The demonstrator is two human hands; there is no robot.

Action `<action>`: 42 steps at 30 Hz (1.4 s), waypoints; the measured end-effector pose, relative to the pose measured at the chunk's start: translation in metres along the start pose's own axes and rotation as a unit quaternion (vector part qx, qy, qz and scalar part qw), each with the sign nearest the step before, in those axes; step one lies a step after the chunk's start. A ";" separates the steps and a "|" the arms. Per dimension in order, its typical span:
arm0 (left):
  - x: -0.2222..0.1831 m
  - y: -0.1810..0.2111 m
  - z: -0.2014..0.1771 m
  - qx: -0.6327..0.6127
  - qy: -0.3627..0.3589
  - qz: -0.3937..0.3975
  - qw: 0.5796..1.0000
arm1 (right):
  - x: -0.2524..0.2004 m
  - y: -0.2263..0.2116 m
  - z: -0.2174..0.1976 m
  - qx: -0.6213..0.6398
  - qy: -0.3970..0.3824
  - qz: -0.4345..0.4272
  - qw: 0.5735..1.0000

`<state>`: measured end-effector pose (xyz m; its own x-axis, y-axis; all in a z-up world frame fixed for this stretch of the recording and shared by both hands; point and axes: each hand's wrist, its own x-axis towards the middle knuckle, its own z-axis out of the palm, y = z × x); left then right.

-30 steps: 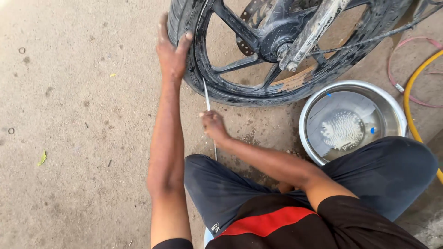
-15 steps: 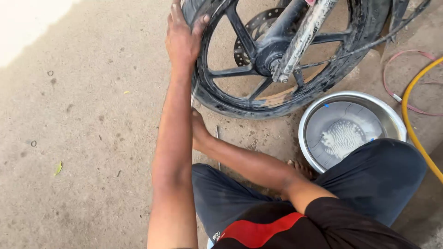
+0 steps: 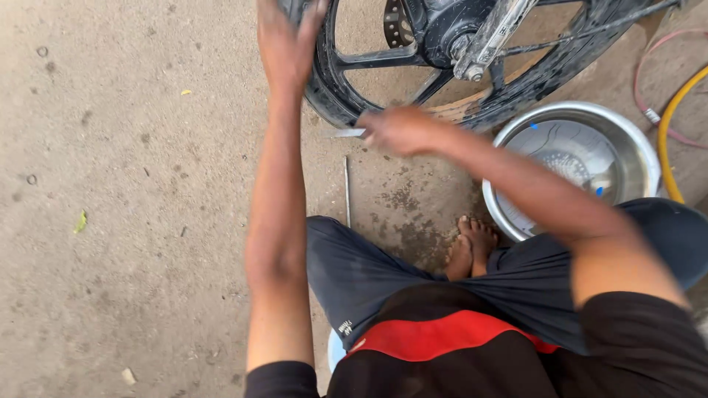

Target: The person removes an inner tube from a motorcycle tire, checks it for leaks in a basin of water, and then uses a compressed air hose to inflate the tire.

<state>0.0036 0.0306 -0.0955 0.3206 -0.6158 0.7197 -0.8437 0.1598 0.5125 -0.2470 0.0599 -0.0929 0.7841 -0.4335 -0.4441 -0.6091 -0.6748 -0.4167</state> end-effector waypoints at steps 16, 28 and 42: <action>-0.029 -0.018 0.003 -0.124 -0.034 -0.141 0.982 | 0.017 0.014 -0.117 -0.104 -0.005 0.029 0.994; -0.027 -0.018 -0.005 -0.206 -0.027 -0.088 0.974 | 0.043 0.020 -0.112 0.296 -0.137 0.116 0.938; -0.003 -0.043 -0.003 -0.115 -0.049 -0.128 0.984 | 0.067 -0.085 0.071 0.768 0.232 0.067 0.593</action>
<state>0.0407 0.0281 -0.1183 0.4576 -0.7282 0.5103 -0.6168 0.1534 0.7720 -0.1512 0.1306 -0.1435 0.4472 -0.7804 -0.4371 0.2201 0.5697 -0.7919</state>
